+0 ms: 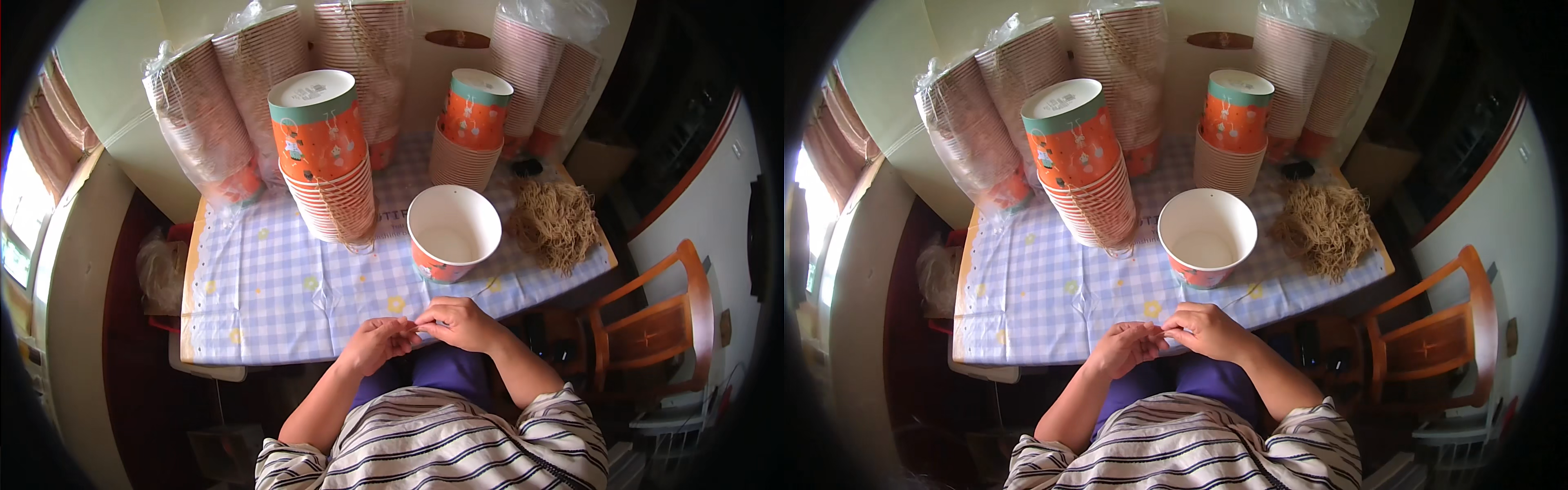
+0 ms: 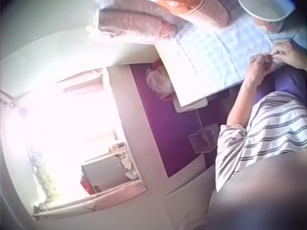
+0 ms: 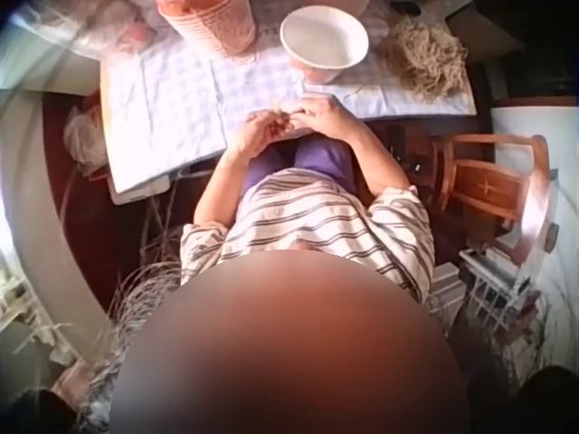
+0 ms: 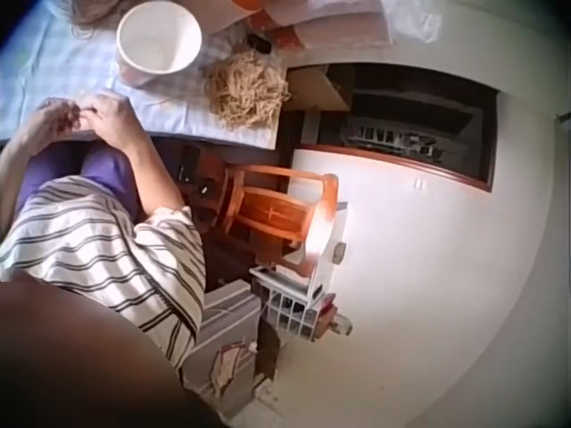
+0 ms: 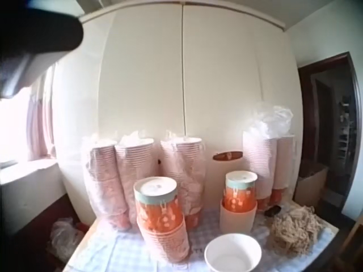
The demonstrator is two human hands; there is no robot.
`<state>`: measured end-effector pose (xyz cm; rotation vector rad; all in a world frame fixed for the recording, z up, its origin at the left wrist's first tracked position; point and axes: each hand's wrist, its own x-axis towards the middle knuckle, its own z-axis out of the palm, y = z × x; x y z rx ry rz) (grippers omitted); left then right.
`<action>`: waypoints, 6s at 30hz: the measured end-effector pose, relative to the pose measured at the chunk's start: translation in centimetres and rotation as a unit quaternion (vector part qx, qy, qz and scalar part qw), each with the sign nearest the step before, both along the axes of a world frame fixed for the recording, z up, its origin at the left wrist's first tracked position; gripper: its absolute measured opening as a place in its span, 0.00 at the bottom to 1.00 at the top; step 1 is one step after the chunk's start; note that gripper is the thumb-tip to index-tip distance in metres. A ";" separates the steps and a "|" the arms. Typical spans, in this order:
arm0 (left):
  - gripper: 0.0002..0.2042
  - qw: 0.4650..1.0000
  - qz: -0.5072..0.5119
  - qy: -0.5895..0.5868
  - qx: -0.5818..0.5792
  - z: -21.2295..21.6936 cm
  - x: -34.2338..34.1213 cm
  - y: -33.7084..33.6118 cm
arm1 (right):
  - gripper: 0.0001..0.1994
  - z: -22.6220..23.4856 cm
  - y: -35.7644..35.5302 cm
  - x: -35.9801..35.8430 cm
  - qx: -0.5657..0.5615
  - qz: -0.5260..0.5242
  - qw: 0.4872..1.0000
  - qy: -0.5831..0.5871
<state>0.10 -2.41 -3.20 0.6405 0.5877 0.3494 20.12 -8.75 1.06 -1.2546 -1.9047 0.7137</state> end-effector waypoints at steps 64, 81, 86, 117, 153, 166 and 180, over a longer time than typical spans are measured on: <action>0.03 0.823 0.035 0.121 0.553 5.4 2.5 -1.6 | 0.10 1.0 -1.9 0.9 0.225 -0.060 0.971 -0.059; 0.15 0.458 0.032 0.209 0.863 5.4 10.6 3.9 | 0.03 7.6 5.0 11.6 0.178 -0.194 0.963 -0.050; 0.09 0.442 -0.012 0.144 0.885 6.1 8.5 6.6 | 0.03 7.9 7.1 12.1 0.161 -0.123 0.960 -0.192; 0.13 0.884 0.057 0.131 0.444 3.0 5.4 10.3 | 0.04 5.9 7.0 8.6 0.012 -0.083 0.968 -0.235; 0.10 0.845 0.104 0.217 0.477 3.9 5.6 9.0 | 0.06 7.2 4.5 6.3 0.012 -0.145 0.948 -0.283; 0.14 0.685 0.114 0.350 0.629 5.3 7.0 8.7 | 0.06 6.8 4.6 6.4 0.016 -0.141 0.949 -0.282; 0.16 0.720 0.139 0.313 0.604 4.3 6.5 9.0 | 0.03 4.2 7.5 8.5 0.075 -0.146 0.951 -0.261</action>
